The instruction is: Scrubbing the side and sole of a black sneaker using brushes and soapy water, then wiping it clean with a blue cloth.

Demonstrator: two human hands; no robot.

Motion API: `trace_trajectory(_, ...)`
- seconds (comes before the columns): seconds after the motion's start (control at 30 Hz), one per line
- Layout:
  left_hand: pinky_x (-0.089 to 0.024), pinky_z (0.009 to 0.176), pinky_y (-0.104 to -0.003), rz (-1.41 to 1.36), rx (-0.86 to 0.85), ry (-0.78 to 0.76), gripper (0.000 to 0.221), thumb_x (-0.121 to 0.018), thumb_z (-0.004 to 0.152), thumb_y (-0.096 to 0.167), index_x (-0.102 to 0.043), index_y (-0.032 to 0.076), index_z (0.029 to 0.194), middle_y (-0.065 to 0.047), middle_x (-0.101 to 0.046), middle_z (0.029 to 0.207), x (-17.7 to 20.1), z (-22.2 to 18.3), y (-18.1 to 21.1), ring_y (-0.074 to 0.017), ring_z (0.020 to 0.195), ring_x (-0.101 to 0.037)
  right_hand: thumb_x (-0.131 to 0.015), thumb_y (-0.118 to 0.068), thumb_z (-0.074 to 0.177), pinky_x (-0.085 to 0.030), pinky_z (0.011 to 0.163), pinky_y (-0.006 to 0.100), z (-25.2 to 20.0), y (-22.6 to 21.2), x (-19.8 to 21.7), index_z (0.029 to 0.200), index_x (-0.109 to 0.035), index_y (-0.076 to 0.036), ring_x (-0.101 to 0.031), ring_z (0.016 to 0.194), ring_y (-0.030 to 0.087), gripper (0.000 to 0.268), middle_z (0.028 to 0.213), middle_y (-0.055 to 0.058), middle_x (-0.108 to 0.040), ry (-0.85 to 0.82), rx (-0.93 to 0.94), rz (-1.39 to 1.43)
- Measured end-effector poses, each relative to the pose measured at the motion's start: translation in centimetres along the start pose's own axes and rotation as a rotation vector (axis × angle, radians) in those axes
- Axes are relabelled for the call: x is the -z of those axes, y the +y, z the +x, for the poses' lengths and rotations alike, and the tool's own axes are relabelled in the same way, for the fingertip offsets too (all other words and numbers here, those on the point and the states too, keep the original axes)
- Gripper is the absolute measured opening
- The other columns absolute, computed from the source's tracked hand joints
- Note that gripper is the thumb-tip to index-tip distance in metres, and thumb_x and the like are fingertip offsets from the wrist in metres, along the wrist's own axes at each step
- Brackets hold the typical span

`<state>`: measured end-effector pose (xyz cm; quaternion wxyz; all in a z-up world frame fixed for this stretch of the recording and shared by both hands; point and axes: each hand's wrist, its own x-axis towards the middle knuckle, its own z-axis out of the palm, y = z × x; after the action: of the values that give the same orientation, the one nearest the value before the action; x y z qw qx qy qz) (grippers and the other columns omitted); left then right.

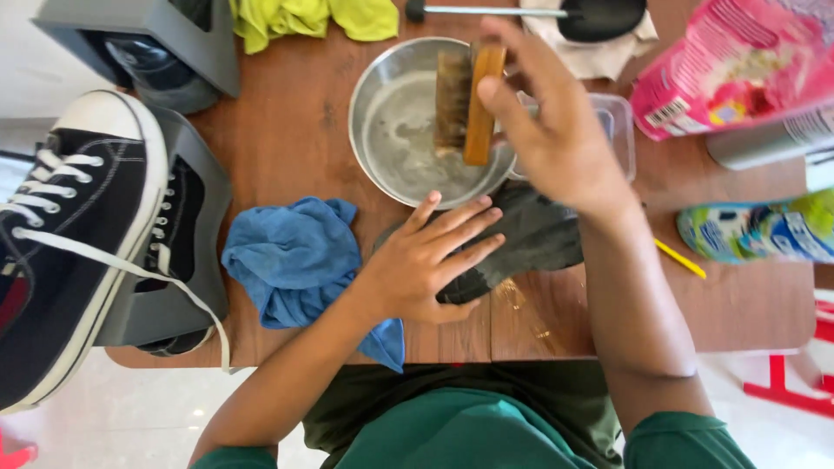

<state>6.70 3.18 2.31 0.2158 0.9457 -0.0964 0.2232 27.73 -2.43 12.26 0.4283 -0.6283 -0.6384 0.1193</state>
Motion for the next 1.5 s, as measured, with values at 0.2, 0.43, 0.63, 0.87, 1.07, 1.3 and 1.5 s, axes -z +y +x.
trace_trajectory(0.2, -0.044, 0.111, -0.055, 0.053, -0.07, 0.122, 0.063, -0.066, 0.092, 0.045, -0.063, 0.001, 0.138, -0.019, -0.06, 0.143, 0.7, 0.6, 0.9, -0.0354, 0.123, -0.062, -0.047, -0.03, 0.105, -0.07, 0.06, 0.039, -2.3, -3.2, 1.0, 0.134, -0.053, 0.005, -0.073, 0.089, 0.026, 0.046, 0.107, 0.016, -0.066, 0.243, -0.542, 0.89)
trace_trajectory(0.43, -0.04, 0.116, -0.056, 0.084, -0.144, 0.147, 0.067, -0.078, 0.08, 0.045, -0.069, 0.001, 0.129, -0.016, -0.064, 0.139, 0.3, 0.6, 2.6, -0.03, 0.115, -0.071, -0.055, -0.024, 0.101, -0.067, 0.059, 0.039, -7.9, -4.2, 1.7, 0.132, -0.054, -0.004, -0.074, 0.093, 0.027, 0.037, 0.111, 0.014, -0.069, 0.435, -0.675, 1.169)
trace_trajectory(0.63, -0.052, 0.107, -0.043, 0.117, -0.013, 0.027, 0.077, -0.078, 0.088, 0.043, -0.051, -0.003, 0.144, -0.015, -0.063, 0.142, 0.9, 1.2, 6.1, -0.0296, 0.123, -0.064, -0.048, -0.011, 0.099, -0.058, 0.107, 0.042, -13.9, -5.9, 2.1, 0.147, -0.045, 0.001, -0.062, 0.122, 0.026, 0.05, 0.13, 0.019, -0.062, 0.569, -0.564, 0.974)
trace_trajectory(0.87, -0.03, 0.117, -0.07, 0.266, 0.359, -0.007, 0.079, -0.067, 0.088, 0.07, -0.05, 0.026, 0.151, -0.007, -0.047, 0.159, -1.0, -1.2, 8.1, -0.0365, 0.144, -0.047, -0.047, 0.009, 0.089, -0.041, 0.111, 0.054, -17.3, -5.0, 1.2, 0.129, -0.052, -0.003, -0.046, 0.13, 0.041, 0.042, 0.135, 0.021, -0.049, 0.282, -0.149, -0.387)
trace_trajectory(1.07, -0.052, 0.088, -0.052, 0.278, 0.5, 0.081, 0.086, -0.071, 0.081, 0.08, -0.053, 0.032, 0.15, -0.009, -0.05, 0.155, -2.1, -2.0, 7.9, -0.0363, 0.119, -0.058, -0.065, -0.024, 0.087, -0.04, 0.101, 0.063, -18.5, -4.6, -1.6, 0.122, -0.06, -0.017, -0.043, 0.131, 0.049, 0.036, 0.141, 0.019, -0.049, 0.215, -0.189, -0.793)
trace_trajectory(1.3, -0.05, 0.083, -0.05, 0.268, 0.498, 0.125, 0.092, -0.073, 0.075, 0.071, -0.052, 0.023, 0.15, -0.007, -0.058, 0.147, -2.7, -2.5, 7.2, -0.0341, 0.107, -0.06, -0.064, -0.051, 0.096, -0.036, 0.093, 0.077, -22.0, -1.7, -5.1, 0.124, -0.056, -0.025, -0.046, 0.127, 0.054, 0.039, 0.139, 0.022, -0.048, 0.141, -0.031, -0.946)
trace_trajectory(1.5, -0.052, 0.085, -0.049, 0.223, 0.495, 0.189, 0.092, -0.078, 0.074, 0.067, -0.054, 0.017, 0.147, -0.008, -0.061, 0.14, -2.6, -2.3, 6.8, -0.0334, 0.105, -0.061, -0.076, -0.035, 0.096, -0.022, 0.107, 0.089, -22.4, 0.1, -4.9, 0.145, -0.036, -0.008, -0.03, 0.139, 0.07, 0.069, 0.149, 0.042, -0.032, 0.162, -0.101, -0.809)
